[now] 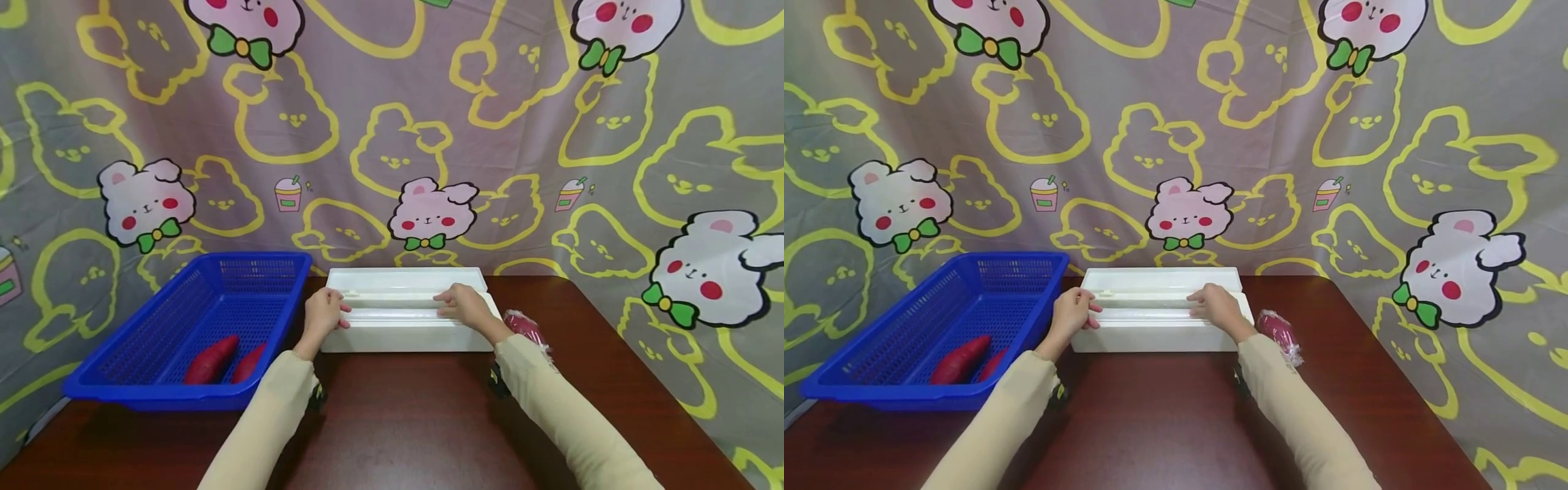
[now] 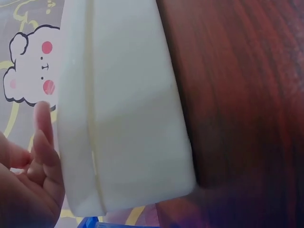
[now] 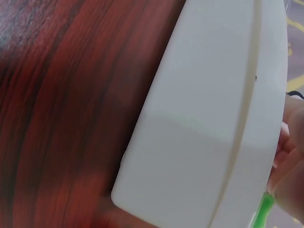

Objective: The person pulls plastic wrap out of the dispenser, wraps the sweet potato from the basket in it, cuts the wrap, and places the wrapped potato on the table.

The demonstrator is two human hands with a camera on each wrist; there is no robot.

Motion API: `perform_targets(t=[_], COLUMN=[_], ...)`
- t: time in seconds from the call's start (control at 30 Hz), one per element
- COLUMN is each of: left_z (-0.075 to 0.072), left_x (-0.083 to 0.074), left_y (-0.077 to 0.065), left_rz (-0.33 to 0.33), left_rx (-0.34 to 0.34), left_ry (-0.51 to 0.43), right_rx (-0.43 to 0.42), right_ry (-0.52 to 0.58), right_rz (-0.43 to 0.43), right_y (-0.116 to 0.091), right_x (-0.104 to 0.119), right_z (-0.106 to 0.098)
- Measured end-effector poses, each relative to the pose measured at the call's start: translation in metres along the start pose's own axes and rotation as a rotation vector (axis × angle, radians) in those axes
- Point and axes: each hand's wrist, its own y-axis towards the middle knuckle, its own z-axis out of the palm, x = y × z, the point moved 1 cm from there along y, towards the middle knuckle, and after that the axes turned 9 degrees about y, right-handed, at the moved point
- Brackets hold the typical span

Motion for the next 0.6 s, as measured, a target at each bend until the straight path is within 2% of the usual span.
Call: perform_targets(t=[0.13,0.23,0.4,0.47,0.53,0.6], left_z=[0.0031,0.0042,0.0043,0.0035,0.0025,0.002], left_x=[0.002,0.0037,0.0057,0.0061,0.0059,0.0059], left_y=[0.0001,0.0,0.0006,0.0012,0.0016,0.002], left_rz=[0.052,0.071,0.072,0.075,0.075,0.072], left_rx=[-0.036,-0.061,-0.097,-0.112,-0.121,-0.121], left_ry=[-0.03,-0.034,-0.031,-0.024,-0.024,-0.03], right_rx=[0.015,-0.011,-0.14,-0.188,-0.187,-0.14], right_ry=[-0.001,-0.014,-0.015,0.016,0.044,0.069], right_rz=[-0.052,-0.087,-0.113,-0.094,-0.094,-0.084], right_y=[0.0008,0.0013,-0.0017,-0.0028,-0.0018,0.0007], right_x=[0.0012,0.0009,-0.0016,-0.0019,-0.0011,0.0023], right_z=[0.0038,0.007,0.006,0.0034,0.0021,0.003])
